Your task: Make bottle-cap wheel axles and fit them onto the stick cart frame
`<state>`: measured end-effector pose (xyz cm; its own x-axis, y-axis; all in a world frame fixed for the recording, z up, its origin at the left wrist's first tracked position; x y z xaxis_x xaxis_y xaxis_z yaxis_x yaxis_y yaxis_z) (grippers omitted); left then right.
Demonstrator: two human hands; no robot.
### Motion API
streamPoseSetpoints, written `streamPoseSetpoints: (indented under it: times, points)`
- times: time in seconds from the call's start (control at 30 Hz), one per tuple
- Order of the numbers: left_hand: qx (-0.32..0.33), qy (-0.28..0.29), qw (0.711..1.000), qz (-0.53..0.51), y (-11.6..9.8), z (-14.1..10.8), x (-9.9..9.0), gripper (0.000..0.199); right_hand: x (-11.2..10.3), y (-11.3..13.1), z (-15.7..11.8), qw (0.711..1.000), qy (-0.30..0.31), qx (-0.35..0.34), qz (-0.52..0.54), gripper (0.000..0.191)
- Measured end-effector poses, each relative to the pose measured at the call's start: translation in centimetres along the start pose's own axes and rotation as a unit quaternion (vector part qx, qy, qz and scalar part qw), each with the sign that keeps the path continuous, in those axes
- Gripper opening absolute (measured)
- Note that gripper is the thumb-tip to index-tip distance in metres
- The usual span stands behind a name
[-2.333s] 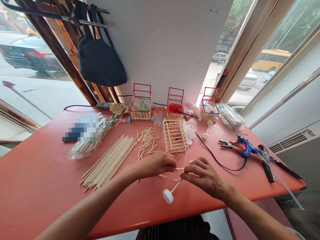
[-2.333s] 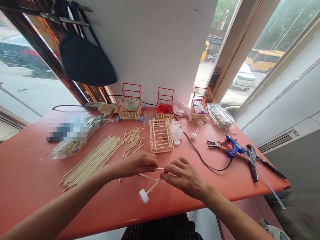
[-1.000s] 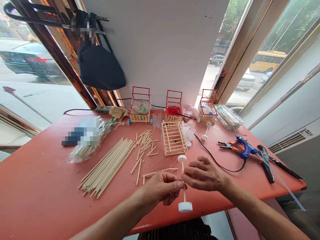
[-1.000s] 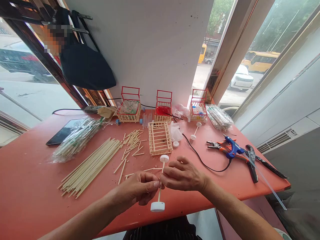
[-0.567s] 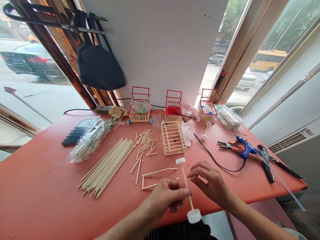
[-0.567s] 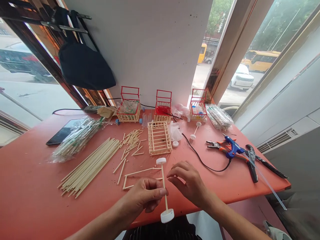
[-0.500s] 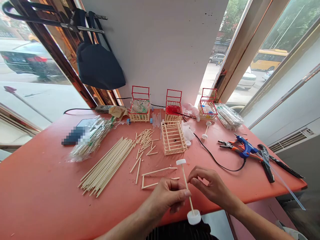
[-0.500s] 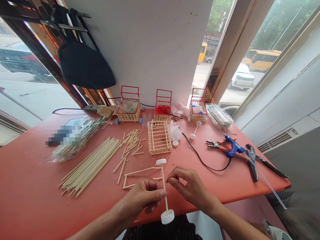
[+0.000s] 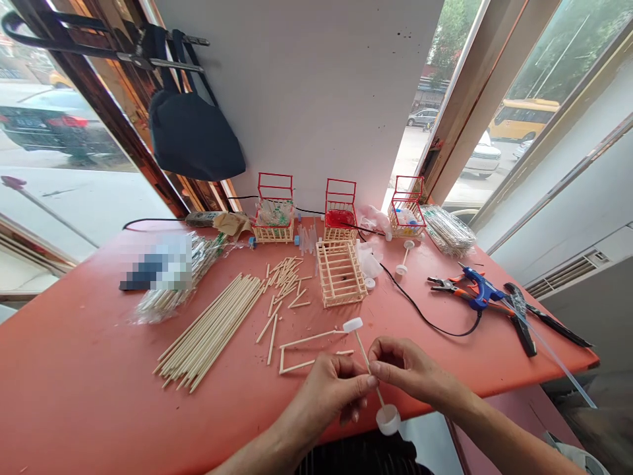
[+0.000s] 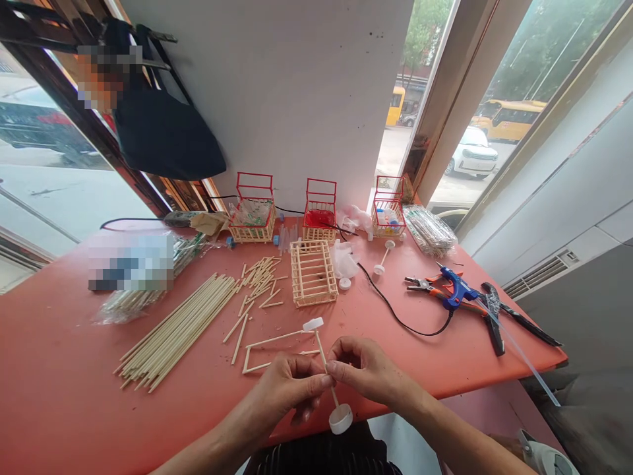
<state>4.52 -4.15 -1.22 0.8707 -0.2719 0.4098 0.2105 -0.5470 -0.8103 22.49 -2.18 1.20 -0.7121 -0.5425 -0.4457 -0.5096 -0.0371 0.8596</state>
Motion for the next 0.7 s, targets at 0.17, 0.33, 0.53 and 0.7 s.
streamPoseSetpoints:
  times: [0.17,0.33,0.53,0.7]
  points:
    - [0.018,0.004,1.0,0.013,-0.1,0.1,-0.2,0.047,0.0,-0.2,0.5,1.0,0.02,-0.014,-0.008,0.034]
    - [0.037,-0.015,0.998,0.054,-0.5,0.6,-0.2,0.04,-0.6,-0.6,0.7,0.999,0.024,-0.018,-0.026,0.04]
    - [0.081,-0.032,0.99,0.109,-0.9,0.5,-0.2,0.036,-0.9,-0.1,0.7,0.999,0.022,-0.029,-0.004,0.041]
    - [0.11,-0.076,0.973,0.19,-1.2,0.4,0.0,0.03,-0.9,-0.1,0.7,0.999,-0.006,-0.027,-0.023,0.031]
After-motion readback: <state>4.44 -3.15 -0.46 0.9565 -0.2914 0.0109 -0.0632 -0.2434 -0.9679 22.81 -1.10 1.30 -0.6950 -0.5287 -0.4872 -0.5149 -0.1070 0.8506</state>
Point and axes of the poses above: each hand's wrist, its own z-axis towards the middle knuckle, its own x-axis out of the palm, y = z × x, the point moved 1 cm from there along z, towards the middle knuckle, and after that the axes turned 10 degrees about -z, right-handed, at the moved point
